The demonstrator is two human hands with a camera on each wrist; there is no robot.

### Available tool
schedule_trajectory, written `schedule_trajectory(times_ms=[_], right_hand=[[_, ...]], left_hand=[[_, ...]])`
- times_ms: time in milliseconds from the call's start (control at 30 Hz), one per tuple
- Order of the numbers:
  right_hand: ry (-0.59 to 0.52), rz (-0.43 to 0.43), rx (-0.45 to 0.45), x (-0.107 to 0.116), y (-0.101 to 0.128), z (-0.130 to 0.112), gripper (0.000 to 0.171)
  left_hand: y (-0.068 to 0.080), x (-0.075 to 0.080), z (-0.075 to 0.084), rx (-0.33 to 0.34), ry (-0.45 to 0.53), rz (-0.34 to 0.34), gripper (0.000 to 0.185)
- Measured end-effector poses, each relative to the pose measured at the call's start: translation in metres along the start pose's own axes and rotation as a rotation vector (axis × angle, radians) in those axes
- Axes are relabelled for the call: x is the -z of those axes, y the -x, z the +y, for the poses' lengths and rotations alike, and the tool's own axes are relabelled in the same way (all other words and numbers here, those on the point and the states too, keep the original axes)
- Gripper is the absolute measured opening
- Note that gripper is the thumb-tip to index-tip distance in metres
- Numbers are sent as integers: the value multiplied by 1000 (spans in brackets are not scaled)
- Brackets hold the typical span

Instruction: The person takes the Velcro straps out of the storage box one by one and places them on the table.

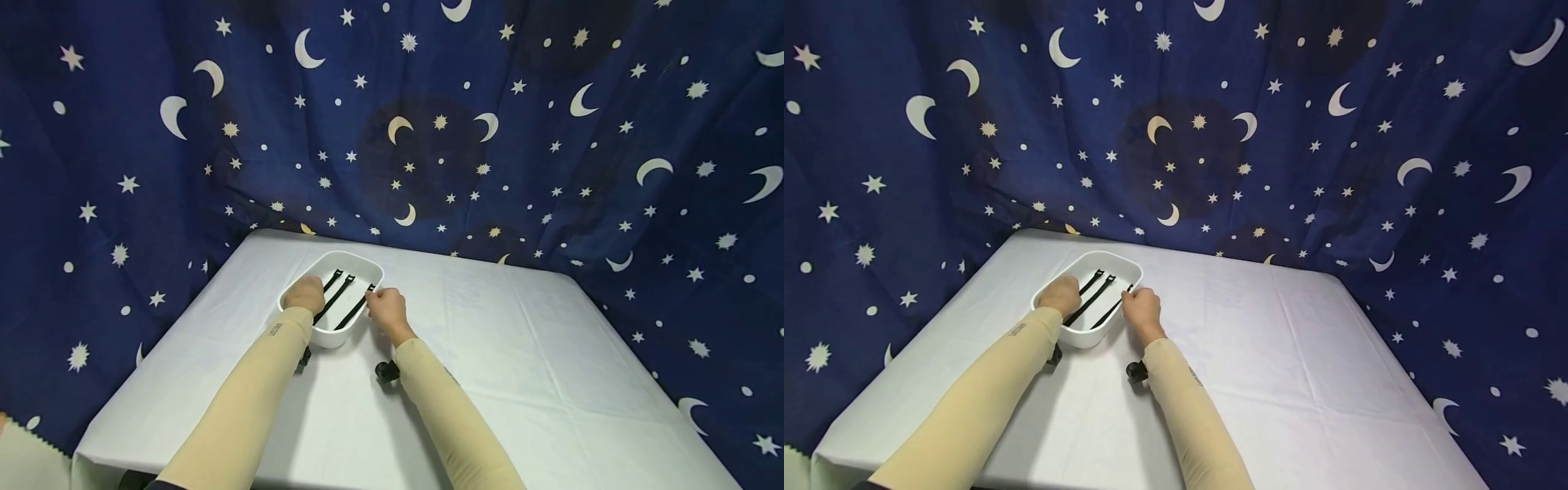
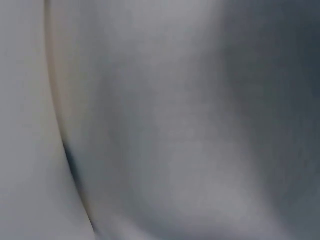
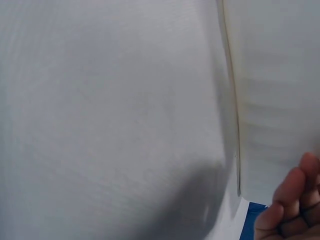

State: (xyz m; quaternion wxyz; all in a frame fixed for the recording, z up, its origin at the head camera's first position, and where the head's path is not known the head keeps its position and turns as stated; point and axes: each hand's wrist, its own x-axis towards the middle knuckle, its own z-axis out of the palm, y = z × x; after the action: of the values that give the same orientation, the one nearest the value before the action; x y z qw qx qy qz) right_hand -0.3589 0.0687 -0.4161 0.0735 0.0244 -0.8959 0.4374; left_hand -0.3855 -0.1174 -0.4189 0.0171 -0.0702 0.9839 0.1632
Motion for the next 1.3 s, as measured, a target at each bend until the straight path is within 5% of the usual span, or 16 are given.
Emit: schedule_trajectory(times_ms=[400, 933, 1100, 1300], right_hand=[[21, -3, -25, 17, -2, 8, 39], [53, -10, -103, 50, -4, 30, 39], [24, -19, -133, 71, -1, 43, 36], [0, -41, -177, 116, 7, 67, 38]], left_hand=[[-2, -5, 18, -13, 12, 7, 12], [6, -18, 62, 10, 22, 6, 16], [10, -27, 86, 3, 43, 7, 19], [19, -41, 136, -27, 27, -12, 19]])
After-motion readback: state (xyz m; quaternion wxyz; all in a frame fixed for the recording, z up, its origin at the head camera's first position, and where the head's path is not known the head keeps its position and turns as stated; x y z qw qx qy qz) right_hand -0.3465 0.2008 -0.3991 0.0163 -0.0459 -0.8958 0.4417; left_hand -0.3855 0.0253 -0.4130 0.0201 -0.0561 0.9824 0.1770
